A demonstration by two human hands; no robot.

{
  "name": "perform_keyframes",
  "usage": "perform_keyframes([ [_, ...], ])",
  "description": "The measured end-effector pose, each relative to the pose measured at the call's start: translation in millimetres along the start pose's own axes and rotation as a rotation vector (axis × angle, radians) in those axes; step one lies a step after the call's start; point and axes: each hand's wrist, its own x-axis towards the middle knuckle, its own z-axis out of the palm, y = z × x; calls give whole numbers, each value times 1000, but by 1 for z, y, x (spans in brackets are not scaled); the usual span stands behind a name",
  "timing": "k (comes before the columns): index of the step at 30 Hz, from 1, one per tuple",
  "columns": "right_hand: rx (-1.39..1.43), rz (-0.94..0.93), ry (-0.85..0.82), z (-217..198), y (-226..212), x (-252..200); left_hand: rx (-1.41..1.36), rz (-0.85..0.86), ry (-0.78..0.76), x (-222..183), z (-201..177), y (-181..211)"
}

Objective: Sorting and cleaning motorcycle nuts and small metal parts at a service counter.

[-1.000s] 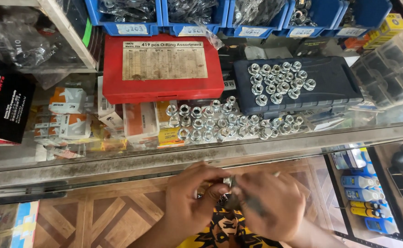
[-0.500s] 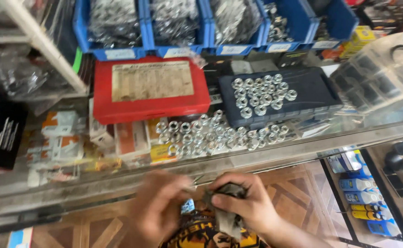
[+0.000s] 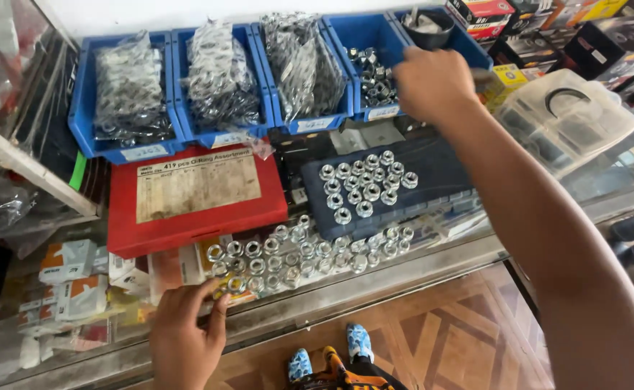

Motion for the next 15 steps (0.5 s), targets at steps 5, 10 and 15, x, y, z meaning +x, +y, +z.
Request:
perform_keyframes([
  [5,-130,-2,-193,43,-1,72,2,-53,242,-4,3,22],
  [10,-39,-27,-317,80,3,108,-115,-81,177,-29,34,35],
  [15,-53,-137,-398,89,10,121,-82,-129,247,-30,58,69],
])
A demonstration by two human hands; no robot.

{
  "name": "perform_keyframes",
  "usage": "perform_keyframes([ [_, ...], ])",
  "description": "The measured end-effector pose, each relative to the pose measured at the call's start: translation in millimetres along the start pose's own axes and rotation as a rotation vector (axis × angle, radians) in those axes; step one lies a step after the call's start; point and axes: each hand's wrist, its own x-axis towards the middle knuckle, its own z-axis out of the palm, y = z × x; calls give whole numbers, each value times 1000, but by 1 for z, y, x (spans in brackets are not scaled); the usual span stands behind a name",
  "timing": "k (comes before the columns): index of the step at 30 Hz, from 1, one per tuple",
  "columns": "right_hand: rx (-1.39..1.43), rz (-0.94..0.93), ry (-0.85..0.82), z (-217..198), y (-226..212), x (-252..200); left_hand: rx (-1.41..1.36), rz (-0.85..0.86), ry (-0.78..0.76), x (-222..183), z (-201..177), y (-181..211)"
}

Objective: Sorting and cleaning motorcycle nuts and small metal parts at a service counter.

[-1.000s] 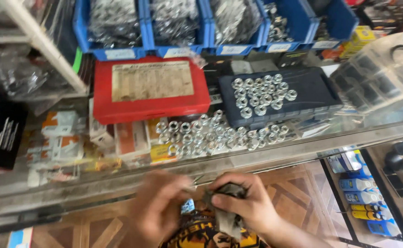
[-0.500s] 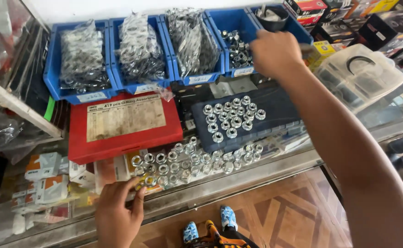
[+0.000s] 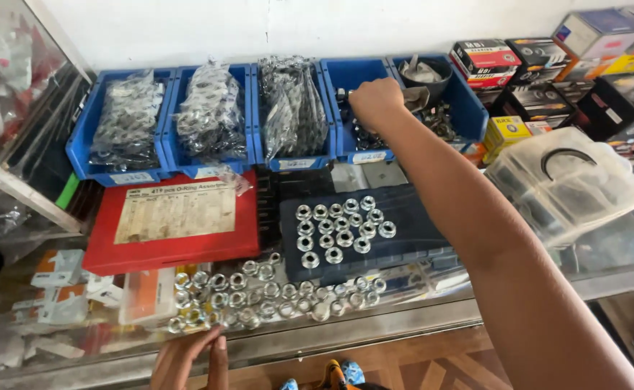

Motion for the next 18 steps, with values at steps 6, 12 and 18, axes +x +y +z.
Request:
perform_keyframes([
  [6,141,-133,19,-11,9,-2,14,-36,4,-15,25,20],
  [12,157,-228,-12,0,10,-4,10,-39,-40,-32,56,38],
  [18,200,-280,82,-1,12,-20,-23,-23,33,-23,58,87],
])
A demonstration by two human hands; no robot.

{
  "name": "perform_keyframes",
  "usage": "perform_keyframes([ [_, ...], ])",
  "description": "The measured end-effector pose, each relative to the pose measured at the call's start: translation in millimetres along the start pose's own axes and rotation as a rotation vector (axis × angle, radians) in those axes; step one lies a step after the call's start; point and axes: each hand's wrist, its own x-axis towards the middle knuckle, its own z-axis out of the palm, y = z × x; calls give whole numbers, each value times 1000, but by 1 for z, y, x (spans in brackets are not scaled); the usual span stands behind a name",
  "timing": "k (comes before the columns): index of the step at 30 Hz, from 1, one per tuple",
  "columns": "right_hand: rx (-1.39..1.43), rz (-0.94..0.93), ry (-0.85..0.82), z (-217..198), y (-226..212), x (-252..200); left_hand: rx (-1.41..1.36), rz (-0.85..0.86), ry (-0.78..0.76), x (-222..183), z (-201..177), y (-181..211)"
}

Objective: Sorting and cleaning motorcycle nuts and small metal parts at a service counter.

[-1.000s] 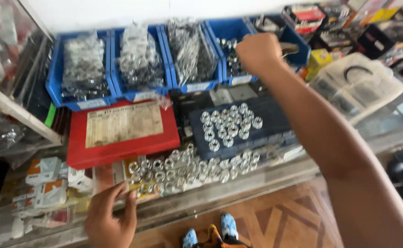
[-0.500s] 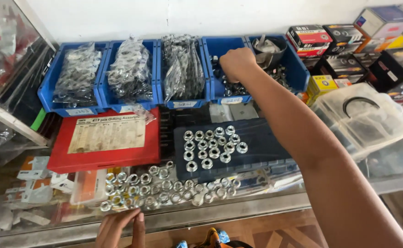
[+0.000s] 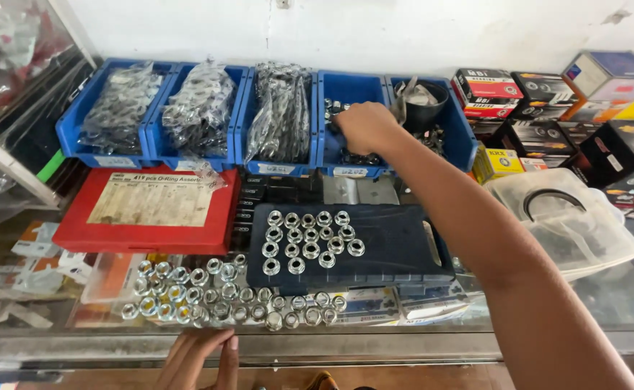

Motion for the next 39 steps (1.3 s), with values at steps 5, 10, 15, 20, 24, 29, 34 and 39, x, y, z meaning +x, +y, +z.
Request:
perform_keyframes([
  [5,147,-5,79,6,16,6,-57,-42,9,-8,7,13],
  [10,997,166,133,-23,27,-18,-284,-147,-50,-23,30,24],
  [15,1067,125,253,-49,25,-78,-413,-168,-76,29,58,91],
  [20,1231,75,256,-80,-3,-168,-755,-180,-200,67,91,134],
  [24,1141,-81,462,-35,-35,-249,-1268,-402,-353,59,117,146],
  [29,1070,-140,752,28,-72,-328,-1403,-564,-473,28,149,132],
  [34,1011,-58,791,45,-79,-361,-1333,-552,-701,23,136,143],
  [39,969,29,806,68,-93,-368,-1258,-472,-774,20,133,148],
])
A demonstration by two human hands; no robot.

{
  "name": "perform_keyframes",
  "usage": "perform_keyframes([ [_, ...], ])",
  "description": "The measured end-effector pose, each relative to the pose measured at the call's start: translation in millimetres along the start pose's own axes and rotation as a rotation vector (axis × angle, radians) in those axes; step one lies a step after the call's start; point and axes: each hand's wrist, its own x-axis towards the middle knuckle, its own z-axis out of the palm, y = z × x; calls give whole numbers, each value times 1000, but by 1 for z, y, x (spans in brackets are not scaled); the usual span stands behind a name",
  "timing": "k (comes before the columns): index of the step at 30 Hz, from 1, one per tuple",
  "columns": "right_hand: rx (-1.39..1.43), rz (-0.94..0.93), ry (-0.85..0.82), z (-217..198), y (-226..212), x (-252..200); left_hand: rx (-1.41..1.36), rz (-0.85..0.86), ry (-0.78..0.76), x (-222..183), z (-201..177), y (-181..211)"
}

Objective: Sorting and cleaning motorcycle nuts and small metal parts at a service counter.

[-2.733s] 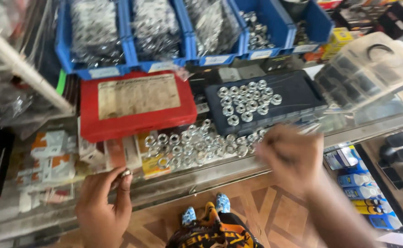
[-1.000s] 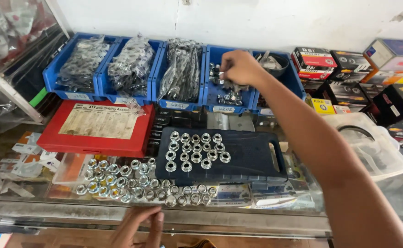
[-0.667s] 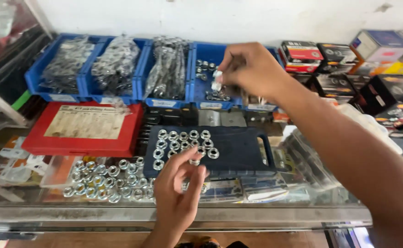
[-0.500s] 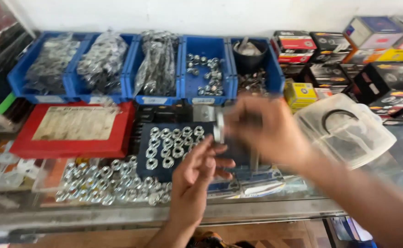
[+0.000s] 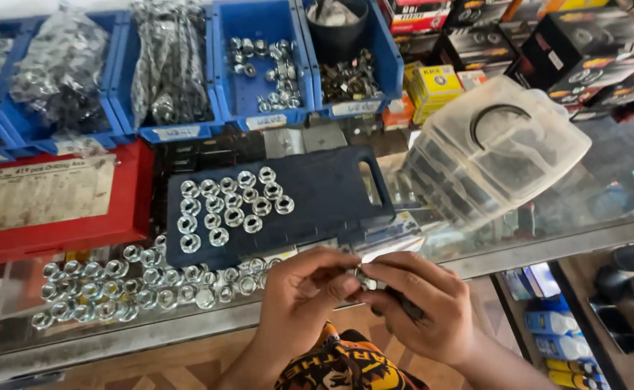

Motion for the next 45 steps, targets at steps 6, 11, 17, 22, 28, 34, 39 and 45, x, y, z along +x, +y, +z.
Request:
perform_keyframes([
  [6,-99,-128,145,24,9,-13,-29,-136,51,-10,-5,-6],
  [11,-137,-234,150,37,1,-15,220,-73,76,-22,-3,14],
  [17,388,391,-39,55,0,-24,335,159,71,-37,-22,30],
  [22,184,297,-65,80,-40,4,475,199,189,-49,-47,36],
  [28,44,21,127,112,-56,7,-57,-84,287,-67,-71,35],
  [34,252,392,195,146,-73,-7,-437,-249,325,-72,-105,77],
  [39,93,172,174,168,-103,8,-250,-295,171,-101,-123,78],
  [45,267,329,113,171,-129,0,-185,-231,183,-119,-158,78],
])
